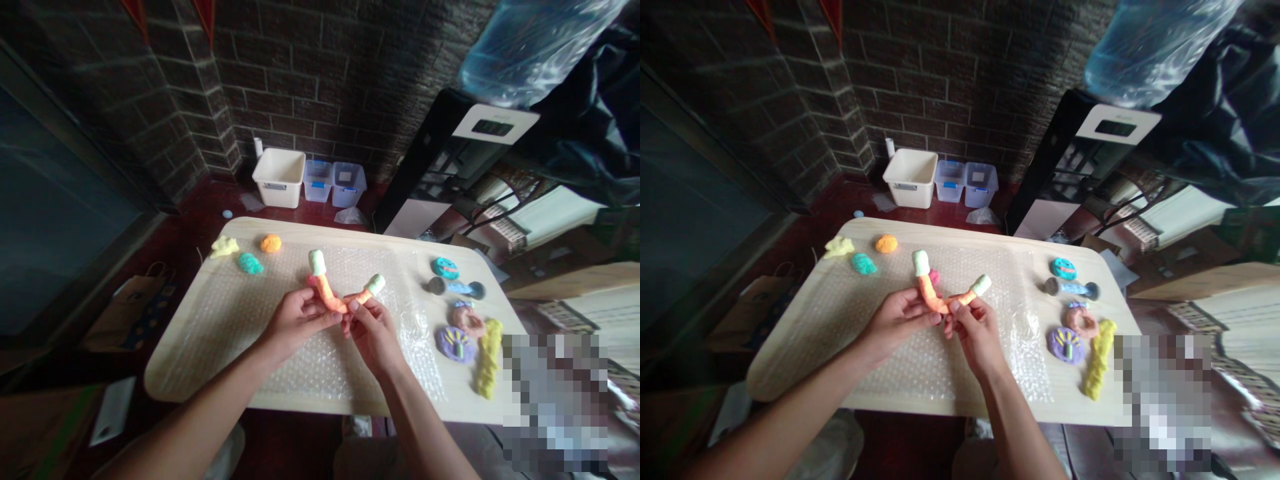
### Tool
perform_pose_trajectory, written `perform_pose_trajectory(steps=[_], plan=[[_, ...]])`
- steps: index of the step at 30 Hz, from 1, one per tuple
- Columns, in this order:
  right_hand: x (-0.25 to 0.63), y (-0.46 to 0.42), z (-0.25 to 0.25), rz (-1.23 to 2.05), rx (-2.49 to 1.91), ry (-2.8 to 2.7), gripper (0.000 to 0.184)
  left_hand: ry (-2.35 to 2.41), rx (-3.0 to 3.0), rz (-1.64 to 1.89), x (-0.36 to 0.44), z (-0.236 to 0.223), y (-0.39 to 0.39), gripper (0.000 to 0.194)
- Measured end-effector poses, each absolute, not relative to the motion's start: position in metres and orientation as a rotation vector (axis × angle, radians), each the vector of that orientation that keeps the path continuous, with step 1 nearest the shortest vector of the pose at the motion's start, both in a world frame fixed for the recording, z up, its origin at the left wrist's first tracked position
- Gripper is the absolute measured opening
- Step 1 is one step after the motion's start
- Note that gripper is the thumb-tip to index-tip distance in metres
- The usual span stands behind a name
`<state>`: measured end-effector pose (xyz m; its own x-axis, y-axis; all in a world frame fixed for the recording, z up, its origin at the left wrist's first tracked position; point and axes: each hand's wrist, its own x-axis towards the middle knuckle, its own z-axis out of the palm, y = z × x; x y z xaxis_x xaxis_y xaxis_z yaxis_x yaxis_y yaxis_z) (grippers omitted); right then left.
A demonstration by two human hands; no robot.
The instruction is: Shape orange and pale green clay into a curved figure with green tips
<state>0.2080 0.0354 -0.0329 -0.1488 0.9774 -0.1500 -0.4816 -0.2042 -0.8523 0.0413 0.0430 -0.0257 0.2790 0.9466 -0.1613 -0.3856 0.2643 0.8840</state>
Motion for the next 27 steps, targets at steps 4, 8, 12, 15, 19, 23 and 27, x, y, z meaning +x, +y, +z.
perform_pose_trajectory(steps=[4,8,12,15,19,23,27], plan=[[0.2064,0.0347,-0.0332,1.64,-0.873,-0.781,0.025,0.816,0.845,1.059,0.0425,-0.0273,0.0422,0.038],[0.2045,0.0345,-0.0327,1.625,-0.86,-0.81,0.024,0.793,0.905,1.074,0.0444,-0.03,0.0434,0.025],[0.2057,0.0349,-0.0309,1.635,-0.859,-0.808,0.024,0.781,0.927,1.083,0.0449,-0.031,0.0435,0.026],[0.2084,0.0352,-0.0301,1.677,-0.844,-0.747,0.027,0.746,0.892,1.04,0.0433,-0.029,0.0429,0.034],[0.2098,0.0355,-0.031,1.723,-0.855,-0.646,0.034,0.721,0.886,1.047,0.0421,-0.0236,0.0422,0.033],[0.208,0.0353,-0.0334,1.768,-0.827,-0.582,0.034,0.745,0.858,1.117,0.0439,-0.0211,0.0419,0.032],[0.209,0.0353,-0.0337,1.779,-0.776,-0.545,0.032,0.684,0.846,1.092,0.0451,-0.0231,0.0414,0.034]])
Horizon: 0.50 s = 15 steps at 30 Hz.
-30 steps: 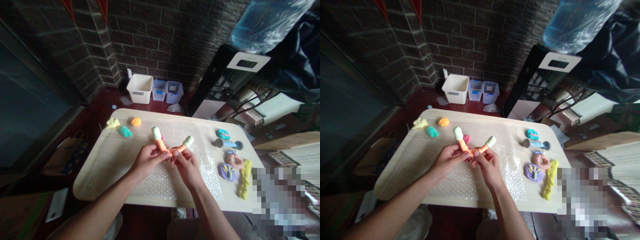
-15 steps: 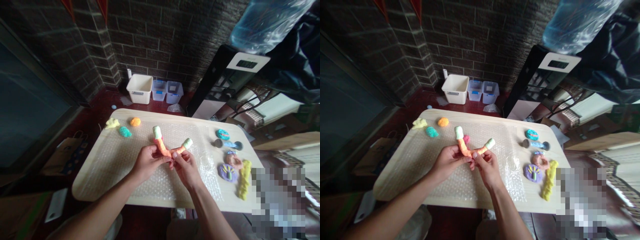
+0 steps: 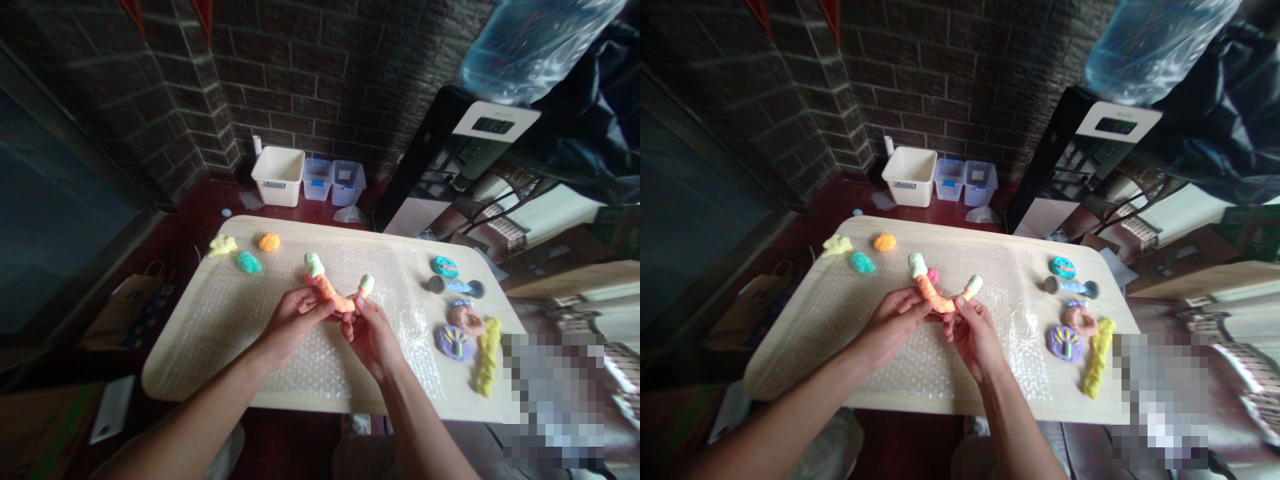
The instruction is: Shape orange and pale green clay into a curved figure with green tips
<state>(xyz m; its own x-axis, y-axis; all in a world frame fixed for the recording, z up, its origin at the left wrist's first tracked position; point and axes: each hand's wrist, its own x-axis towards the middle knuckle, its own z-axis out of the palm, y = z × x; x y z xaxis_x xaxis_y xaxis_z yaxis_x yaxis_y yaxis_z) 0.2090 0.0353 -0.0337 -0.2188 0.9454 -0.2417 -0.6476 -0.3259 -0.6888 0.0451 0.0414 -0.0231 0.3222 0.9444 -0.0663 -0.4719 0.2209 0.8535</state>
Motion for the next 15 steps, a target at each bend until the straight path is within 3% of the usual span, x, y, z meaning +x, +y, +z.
perform_pose_trajectory(steps=[15], plan=[[0.192,0.032,-0.03,1.729,-0.784,-0.431,0.031,0.826,0.873,1.24,0.041,-0.024,0.039,0.047]])
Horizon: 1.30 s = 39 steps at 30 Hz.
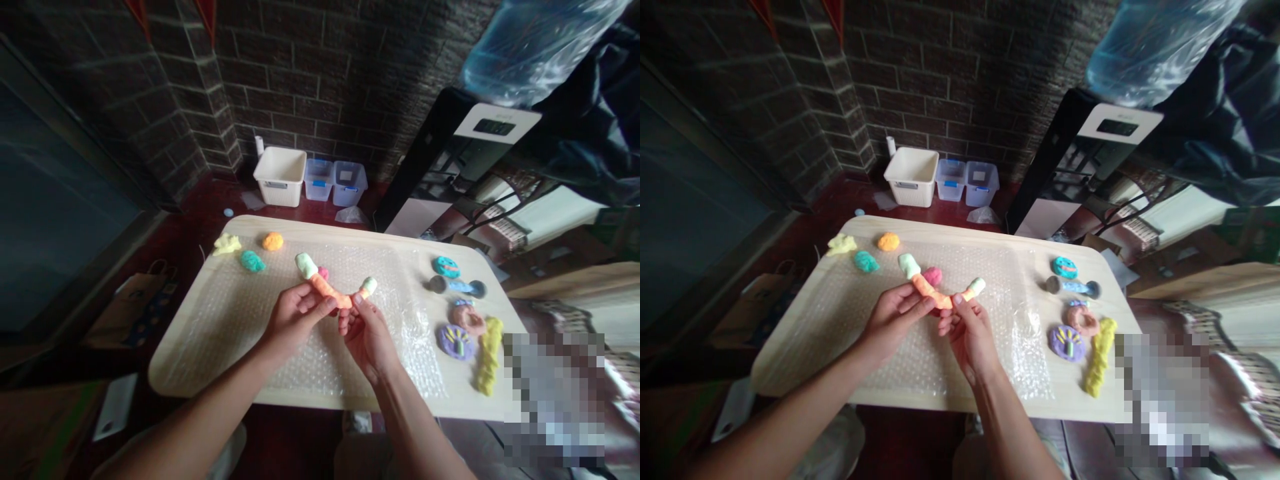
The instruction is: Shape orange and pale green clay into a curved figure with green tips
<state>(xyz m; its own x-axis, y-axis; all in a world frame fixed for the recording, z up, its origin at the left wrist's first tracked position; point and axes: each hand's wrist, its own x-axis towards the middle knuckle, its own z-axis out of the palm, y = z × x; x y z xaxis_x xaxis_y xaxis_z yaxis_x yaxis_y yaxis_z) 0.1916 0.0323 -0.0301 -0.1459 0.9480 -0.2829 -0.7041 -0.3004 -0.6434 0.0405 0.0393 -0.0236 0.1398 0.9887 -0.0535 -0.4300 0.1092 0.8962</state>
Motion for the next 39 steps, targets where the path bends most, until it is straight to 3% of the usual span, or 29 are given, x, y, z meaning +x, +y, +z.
perform_pose_trajectory(steps=[8,13,15,20,29,39], plan=[[0.198,0.028,-0.031,1.661,-1.03,-0.723,0.054,0.755,0.617,1.24,0.037,-0.021,0.042,0.033],[0.207,0.014,-0.027,0.771,-1.299,-1.276,0.028,0.795,0.578,1.245,0.034,-0.02,0.042,0.024],[0.207,0.01,-0.025,0.615,-1.253,-1.467,0.042,0.765,0.58,1.218,0.035,-0.018,0.04,0.026],[0.198,0.007,-0.028,0.804,-1.185,-1.537,0.03,0.698,0.566,1.164,0.038,-0.014,0.036,0.04],[0.196,0.005,-0.029,0.56,-1.09,-1.618,0.03,0.652,0.558,1.186,0.044,-0.011,0.032,0.019],[0.201,0.006,-0.027,0.658,-1.147,-1.593,0.032,0.719,0.555,1.224,0.045,-0.015,0.033,0.028]])
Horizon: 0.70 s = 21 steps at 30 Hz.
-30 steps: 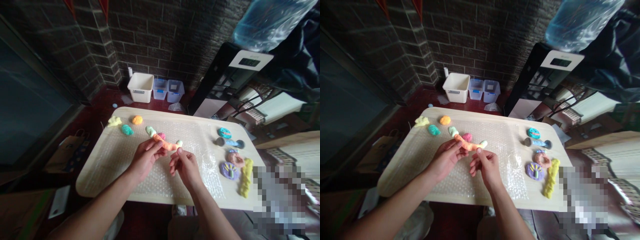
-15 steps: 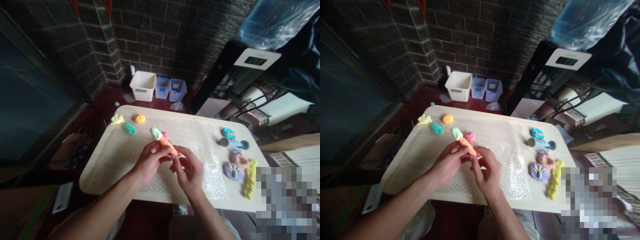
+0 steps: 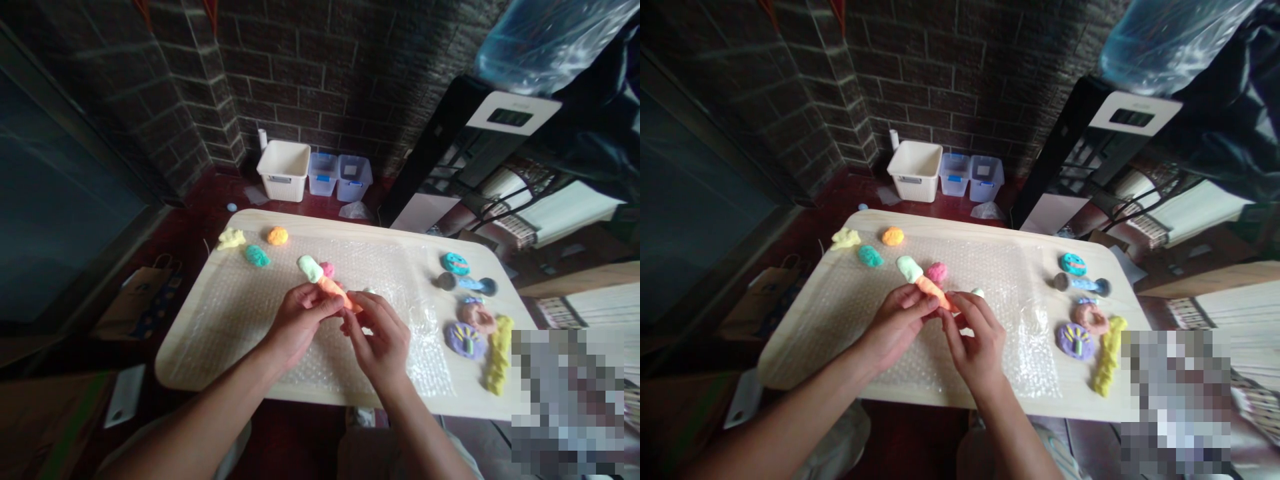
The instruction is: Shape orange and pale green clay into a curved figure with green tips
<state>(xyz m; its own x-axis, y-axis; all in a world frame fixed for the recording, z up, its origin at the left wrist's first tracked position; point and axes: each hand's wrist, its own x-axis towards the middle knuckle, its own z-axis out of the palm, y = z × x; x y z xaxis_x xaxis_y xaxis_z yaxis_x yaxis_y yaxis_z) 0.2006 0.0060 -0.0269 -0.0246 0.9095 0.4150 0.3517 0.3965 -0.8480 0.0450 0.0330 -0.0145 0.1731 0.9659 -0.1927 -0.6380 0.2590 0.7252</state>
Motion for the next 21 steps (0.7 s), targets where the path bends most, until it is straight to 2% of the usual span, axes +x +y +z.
perform_pose_trajectory(steps=[5,10,21], plan=[[0.2027,0.0109,-0.0283,0.859,-1.159,-1.486,0.046,0.757,0.518,1.262,0.0431,-0.0145,0.036,0.034],[0.2007,0.0108,-0.0261,0.906,-1.103,-1.516,0.032,0.706,0.528,1.241,0.0439,-0.0138,0.0347,0.036],[0.2009,0.0096,-0.0287,0.754,-1.149,-1.586,0.038,0.822,0.604,1.27,0.0485,-0.0208,0.0325,0.038]])
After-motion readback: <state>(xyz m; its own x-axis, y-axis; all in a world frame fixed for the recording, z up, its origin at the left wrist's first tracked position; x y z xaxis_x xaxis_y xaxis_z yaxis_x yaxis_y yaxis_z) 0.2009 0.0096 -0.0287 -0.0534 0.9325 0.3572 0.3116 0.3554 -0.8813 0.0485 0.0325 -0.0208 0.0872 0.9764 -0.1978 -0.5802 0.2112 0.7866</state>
